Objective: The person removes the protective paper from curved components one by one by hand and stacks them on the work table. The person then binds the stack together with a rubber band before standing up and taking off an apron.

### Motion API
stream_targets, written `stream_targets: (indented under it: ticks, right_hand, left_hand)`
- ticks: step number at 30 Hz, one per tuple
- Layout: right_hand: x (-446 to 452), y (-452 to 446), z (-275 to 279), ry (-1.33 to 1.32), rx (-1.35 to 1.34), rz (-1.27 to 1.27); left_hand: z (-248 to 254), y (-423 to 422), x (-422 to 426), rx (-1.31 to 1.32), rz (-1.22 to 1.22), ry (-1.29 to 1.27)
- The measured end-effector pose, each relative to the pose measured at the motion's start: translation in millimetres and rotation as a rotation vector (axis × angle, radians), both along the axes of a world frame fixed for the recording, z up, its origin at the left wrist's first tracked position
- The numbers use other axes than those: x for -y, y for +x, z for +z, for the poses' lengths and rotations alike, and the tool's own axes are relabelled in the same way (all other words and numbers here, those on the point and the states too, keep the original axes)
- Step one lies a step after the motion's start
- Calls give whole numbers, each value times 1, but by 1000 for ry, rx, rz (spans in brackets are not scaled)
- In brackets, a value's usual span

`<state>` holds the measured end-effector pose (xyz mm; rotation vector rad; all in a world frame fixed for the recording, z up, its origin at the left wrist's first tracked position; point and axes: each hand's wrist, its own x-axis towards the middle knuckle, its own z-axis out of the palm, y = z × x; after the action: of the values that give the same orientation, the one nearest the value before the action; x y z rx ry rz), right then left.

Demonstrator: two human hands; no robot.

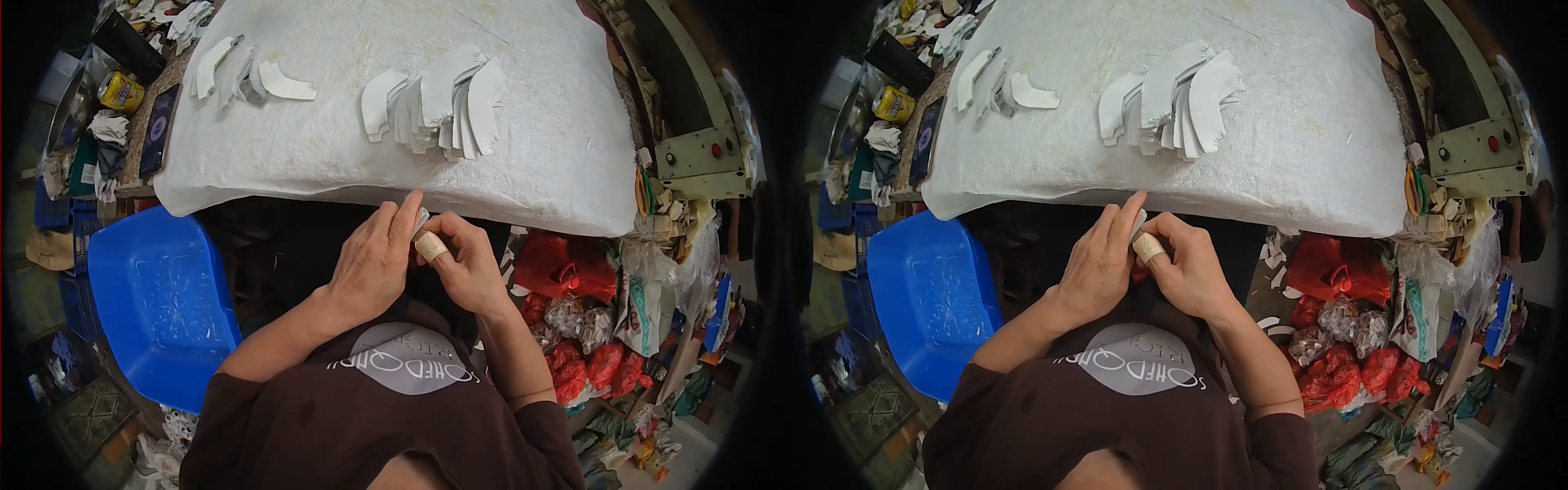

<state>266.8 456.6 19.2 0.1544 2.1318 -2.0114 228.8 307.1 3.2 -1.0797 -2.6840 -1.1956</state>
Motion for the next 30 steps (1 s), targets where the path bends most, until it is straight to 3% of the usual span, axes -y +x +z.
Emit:
stream_targets:
  ticks: [3,5,7,8,9,11,15,21,25,27,30]
  right_hand:
    - [-1,2,-4,-54,-51,-20]
    - [-1,4,-6,-100,-37,-43]
    - [1,4,-7,-145,-23,-63]
    - [2,4,-7,-96,-90,-68]
    - [4,5,-8,-47,-156,-75]
    - [5,4,-6,75,-209,-46]
    - [5,5,-15,349,-352,-17]
    - [-1,2,-18,444,-470,95]
    - [4,9,-21,311,-349,2]
    - [3,13,-21,200,-222,-65]
    - [9,12,-21,313,-324,-58]
  left_hand:
    - [6,1,1,201,-50,46]
    - [9,-2,4,488,-143,200]
    - [-5,-4,8,616,-219,336]
    - [-10,-5,9,743,-293,473]
    - [-8,-6,10,745,-293,472]
    - [0,-8,11,999,-244,470]
    - [8,-11,12,782,-196,389]
    - [10,-22,25,597,-318,109]
    - [-2,-15,23,644,-248,239]
    - [-3,-14,23,756,-123,455]
    - [4,-12,21,743,-105,326]
